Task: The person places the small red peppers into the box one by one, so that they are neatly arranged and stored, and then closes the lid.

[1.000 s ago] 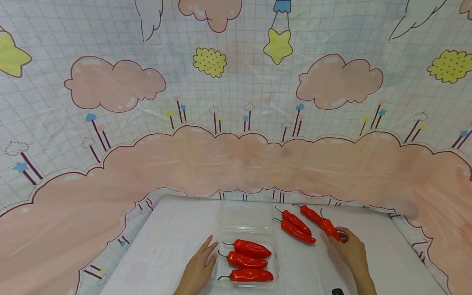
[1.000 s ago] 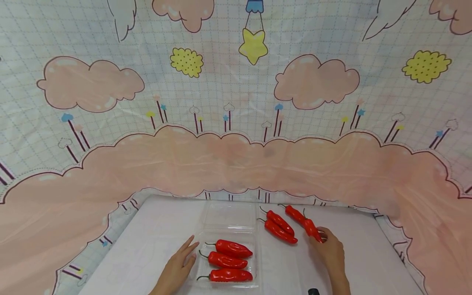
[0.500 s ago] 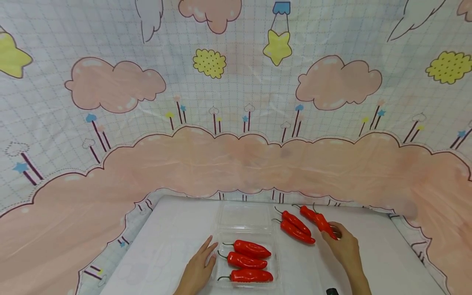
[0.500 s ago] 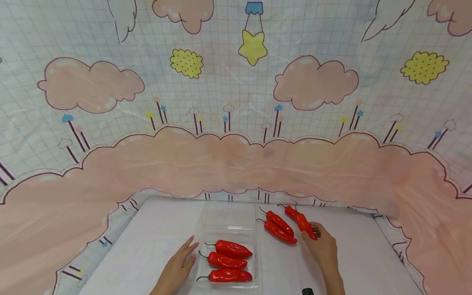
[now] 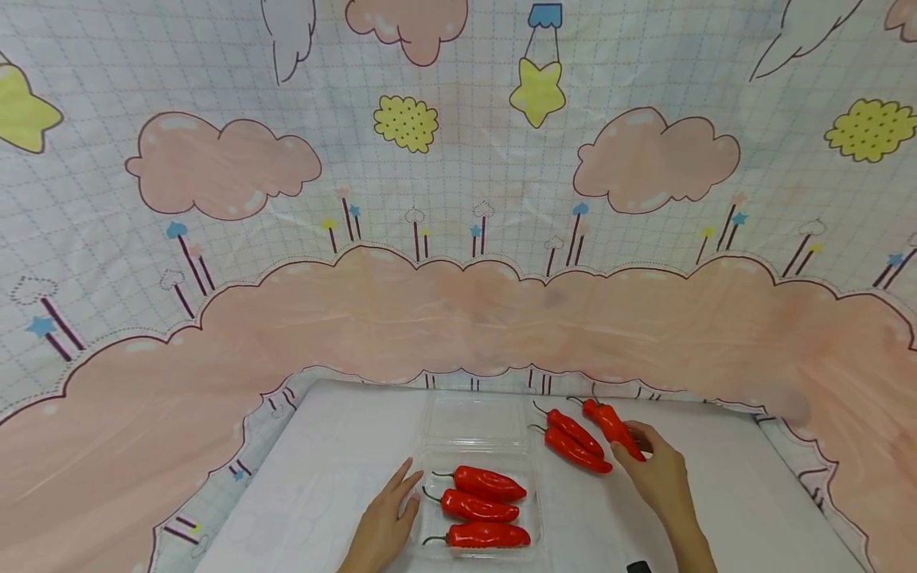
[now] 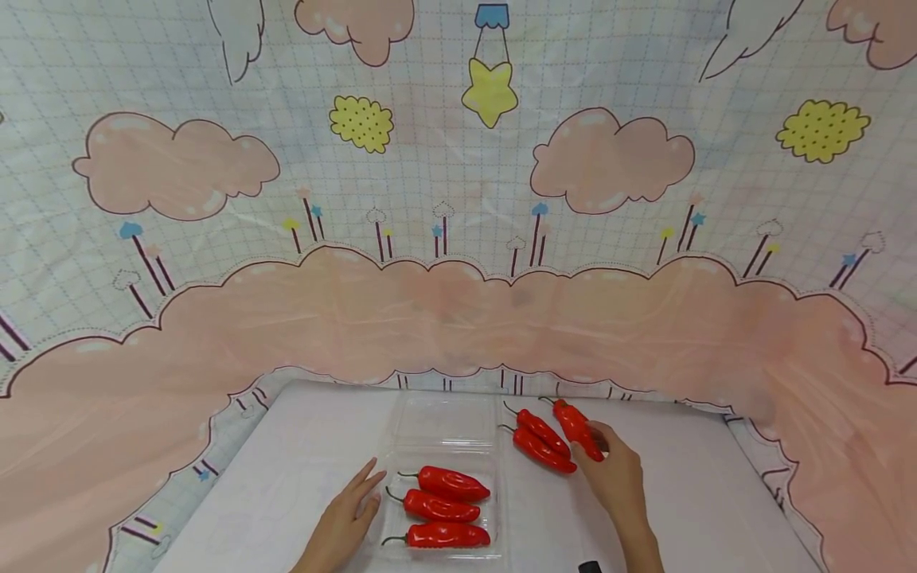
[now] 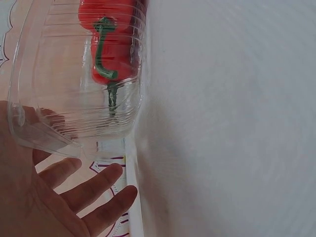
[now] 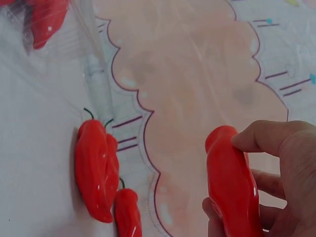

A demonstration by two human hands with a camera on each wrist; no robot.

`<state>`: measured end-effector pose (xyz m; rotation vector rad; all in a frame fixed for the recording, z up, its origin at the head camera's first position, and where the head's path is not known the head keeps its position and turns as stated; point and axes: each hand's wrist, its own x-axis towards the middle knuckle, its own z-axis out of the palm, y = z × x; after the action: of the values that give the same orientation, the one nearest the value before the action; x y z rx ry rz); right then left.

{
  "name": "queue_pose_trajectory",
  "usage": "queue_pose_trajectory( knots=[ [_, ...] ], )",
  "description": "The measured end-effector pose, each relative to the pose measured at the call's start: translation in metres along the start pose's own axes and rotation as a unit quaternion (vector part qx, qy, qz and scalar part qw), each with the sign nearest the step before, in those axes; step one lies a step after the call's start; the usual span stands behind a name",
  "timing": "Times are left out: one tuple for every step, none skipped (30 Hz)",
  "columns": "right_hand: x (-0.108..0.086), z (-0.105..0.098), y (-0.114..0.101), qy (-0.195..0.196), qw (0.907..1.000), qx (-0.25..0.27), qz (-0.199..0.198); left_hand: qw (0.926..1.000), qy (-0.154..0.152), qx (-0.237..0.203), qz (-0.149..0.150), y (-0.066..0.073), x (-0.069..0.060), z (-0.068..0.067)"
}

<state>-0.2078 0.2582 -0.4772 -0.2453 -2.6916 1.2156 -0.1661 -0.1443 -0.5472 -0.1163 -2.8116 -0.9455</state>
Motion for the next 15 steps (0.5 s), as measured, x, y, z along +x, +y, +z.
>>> queue_pose_trajectory(
  knots=[
    [-0.001,0.001,-0.002,0.002,1.0000,0.002,-0.005,1.0000,0.001,0.000,0.001,0.000,0.000,0.000],
    [-0.002,0.001,-0.004,0.003,0.9999,0.004,-0.010,1.0000,0.001,0.001,0.001,0.000,0.000,0.000],
    [-0.002,0.002,-0.006,0.003,0.9999,0.007,-0.015,1.0000,0.002,0.001,0.001,0.000,0.000,0.000],
    [-0.003,0.003,-0.008,0.003,0.9997,0.011,-0.020,1.0000,0.003,0.002,0.001,0.000,0.000,0.000],
    [-0.003,0.004,-0.010,0.004,0.9996,0.013,-0.025,1.0000,0.004,0.002,0.001,0.000,0.000,0.000],
    [-0.003,0.005,-0.012,0.004,0.9994,0.016,-0.029,1.0000,0.005,0.001,0.001,0.000,0.000,0.000],
    [-0.004,0.006,-0.014,0.003,0.9993,0.019,-0.033,1.0000,0.005,0.000,0.002,0.000,0.000,0.000],
    [-0.005,0.007,-0.016,0.001,0.9991,0.022,-0.035,1.0000,0.005,-0.001,0.002,-0.001,0.001,0.000],
    [-0.005,0.008,-0.018,-0.001,0.9990,0.026,-0.036,1.0000,0.005,-0.001,0.004,-0.001,0.001,0.000],
    [-0.006,0.009,-0.020,-0.002,0.9990,0.027,-0.037,1.0000,0.005,-0.002,0.005,-0.001,0.001,0.000],
    [-0.006,0.010,-0.021,-0.002,0.9989,0.027,-0.037,1.0000,0.005,-0.003,0.005,-0.001,0.001,0.001],
    [-0.007,0.012,-0.023,-0.003,0.9989,0.028,-0.038,1.0000,0.005,-0.004,0.006,-0.002,0.001,0.001],
    [-0.008,0.013,-0.025,-0.002,0.9987,0.031,-0.041,1.0000,0.004,-0.004,0.006,-0.002,0.001,0.001],
    [-0.008,0.015,-0.026,-0.002,0.9985,0.031,-0.044,1.0000,0.004,-0.003,0.006,-0.002,0.001,0.001],
    [-0.008,0.017,-0.027,0.000,0.9983,0.031,-0.049,1.0000,0.004,-0.003,0.006,-0.002,0.001,0.002]
  ],
)
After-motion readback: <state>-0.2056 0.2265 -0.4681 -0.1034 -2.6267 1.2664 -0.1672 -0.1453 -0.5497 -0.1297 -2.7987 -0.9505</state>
